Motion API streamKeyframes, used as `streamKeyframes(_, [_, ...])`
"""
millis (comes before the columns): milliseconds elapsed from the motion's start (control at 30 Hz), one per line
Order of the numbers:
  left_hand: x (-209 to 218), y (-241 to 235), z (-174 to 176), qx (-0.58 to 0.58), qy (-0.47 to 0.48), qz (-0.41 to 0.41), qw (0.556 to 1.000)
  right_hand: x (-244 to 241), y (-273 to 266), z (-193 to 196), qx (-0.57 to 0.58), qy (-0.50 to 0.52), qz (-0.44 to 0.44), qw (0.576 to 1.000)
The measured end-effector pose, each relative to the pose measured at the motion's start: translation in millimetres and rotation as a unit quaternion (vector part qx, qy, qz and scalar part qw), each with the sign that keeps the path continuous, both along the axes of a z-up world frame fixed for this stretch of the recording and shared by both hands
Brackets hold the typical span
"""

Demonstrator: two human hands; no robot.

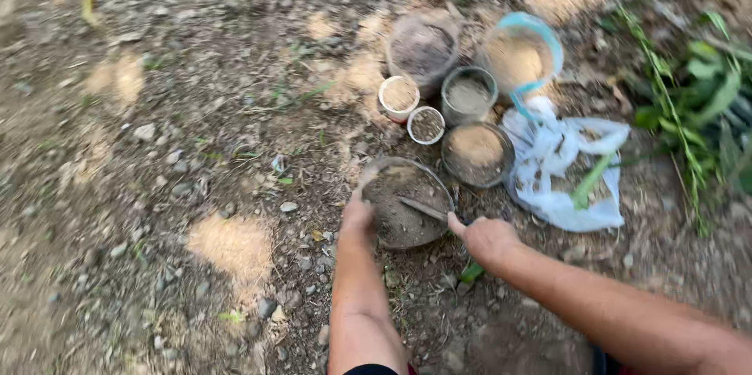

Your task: The person uses a trowel to dig into a pot of soil, places a plant cutting inside, and firms the soil around it by hand.

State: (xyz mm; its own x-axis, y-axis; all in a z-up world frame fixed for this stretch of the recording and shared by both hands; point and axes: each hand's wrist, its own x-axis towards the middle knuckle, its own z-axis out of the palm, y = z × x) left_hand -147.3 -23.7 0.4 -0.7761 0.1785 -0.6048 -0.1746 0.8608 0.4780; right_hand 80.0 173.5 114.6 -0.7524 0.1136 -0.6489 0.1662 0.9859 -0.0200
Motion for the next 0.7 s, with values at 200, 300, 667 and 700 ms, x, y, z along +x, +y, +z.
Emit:
streamKeyframes(200, [-4.7, -25.4, 18.9, 0.154, -0.094, 0.048, 0.983, -0.8, -14.4, 9.8, 0.022, 0.004, -0.020, 1.000])
streamKeyframes(300, [0.8, -30.9, 20.4, 0.160, -0.089, 0.021, 0.983, 4.6, -25.5, 16.0, 0.035, 0.018, -0.028, 0.999])
streamKeyframes(667, [36.9, -52.4, 66.9, 0.198, -0.129, 0.070, 0.969, 4.0, -42.3, 43.2, 0.097, 0.019, -0.040, 0.994])
streamKeyframes(700, [42.0, -51.4, 78.7, 0.193, -0.123, 0.067, 0.971, 6.8, -42.5, 42.7, 0.099, 0.010, -0.045, 0.994])
